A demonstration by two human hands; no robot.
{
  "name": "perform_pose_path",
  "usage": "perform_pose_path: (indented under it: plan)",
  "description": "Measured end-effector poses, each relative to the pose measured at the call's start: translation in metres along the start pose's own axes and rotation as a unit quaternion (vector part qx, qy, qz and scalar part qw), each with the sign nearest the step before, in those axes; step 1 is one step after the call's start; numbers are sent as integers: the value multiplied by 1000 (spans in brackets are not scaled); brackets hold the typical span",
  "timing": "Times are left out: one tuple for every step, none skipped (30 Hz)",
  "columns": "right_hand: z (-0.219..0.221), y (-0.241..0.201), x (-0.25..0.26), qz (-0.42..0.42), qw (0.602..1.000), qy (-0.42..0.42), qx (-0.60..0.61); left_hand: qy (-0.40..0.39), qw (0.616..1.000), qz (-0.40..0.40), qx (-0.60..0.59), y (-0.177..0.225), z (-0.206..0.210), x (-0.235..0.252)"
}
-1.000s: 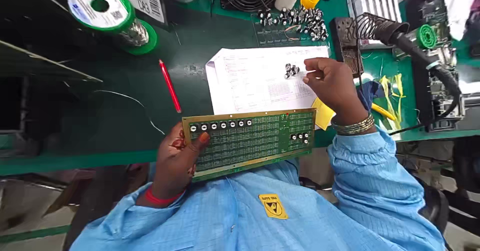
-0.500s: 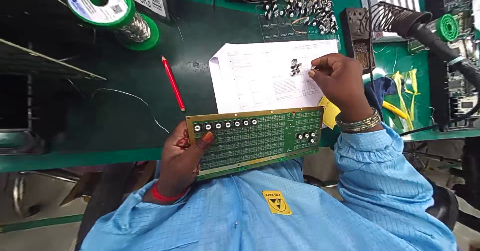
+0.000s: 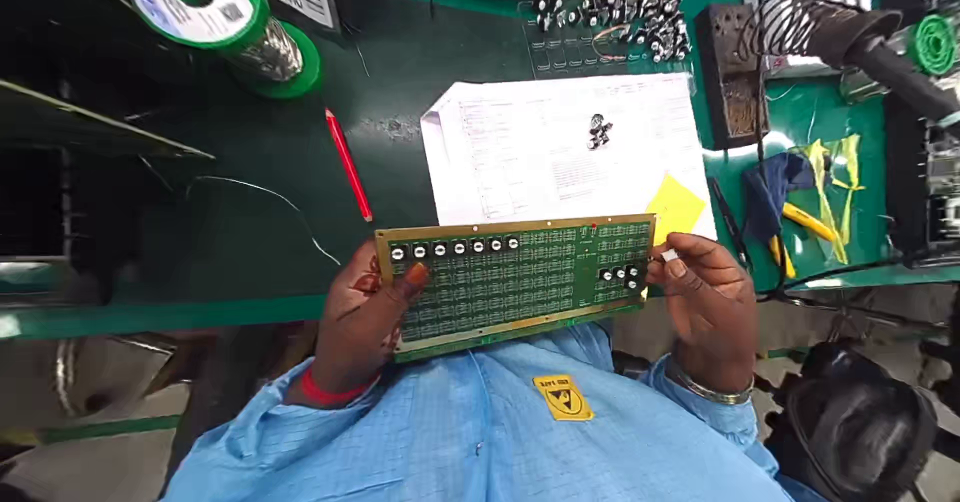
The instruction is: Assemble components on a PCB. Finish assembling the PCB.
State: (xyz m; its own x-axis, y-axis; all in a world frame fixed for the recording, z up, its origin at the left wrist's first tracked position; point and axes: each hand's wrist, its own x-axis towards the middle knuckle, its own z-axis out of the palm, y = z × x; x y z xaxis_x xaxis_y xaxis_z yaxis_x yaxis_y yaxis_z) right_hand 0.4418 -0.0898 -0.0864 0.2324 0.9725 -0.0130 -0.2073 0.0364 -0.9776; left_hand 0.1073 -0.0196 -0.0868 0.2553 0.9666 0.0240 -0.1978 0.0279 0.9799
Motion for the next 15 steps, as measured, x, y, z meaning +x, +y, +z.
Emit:
perform_pose_path:
  plan:
    - [0,1,-3,-2,1000,10,13,-5,1000,-3,-5,0,-1,0]
    - [1,2,-6,-3,999,21,25,-8,1000,-5,-9,0,-1,1]
    - [1,3,-9,-4,999,33,36,-10,1000,-6,-11,0,-1,1]
    - [0,4,-11,-4,998,41,45,-8,1000,-6,-13,0,-1,1]
    - [0,4,-12,-2,997,47,54,-5,1000,-7,-14,0,-1,0]
    - [-1,5,-13,0,997,51,60,-1,1000,-7,-13,1,-1,0]
    - [-2,5,-14,2,996,52,67,3,1000,-8,-9,1,-1,-1]
    - [-2,5,-15,1,996,49,72,6,1000,-7,-5,1,0,-1]
    - [-2,5,-15,-3,996,45,77,4,1000,-4,-6,0,0,-1]
    - [-2,4,-16,-7,996,45,80,1,1000,-1,-8,0,0,0]
    - [-1,4,-16,-9,996,49,80,0,1000,1,-8,-1,1,0]
    - [0,3,-16,-10,995,55,78,-1,1000,3,-8,-1,1,0]
    - [0,4,-16,-9,995,60,76,-1,1000,4,-7,-1,1,0]
    - [0,4,-16,-9,995,67,77,1,1000,6,-6,-1,1,0]
    - [0,5,-15,-11,994,72,76,2,1000,8,-2,-1,1,-1]
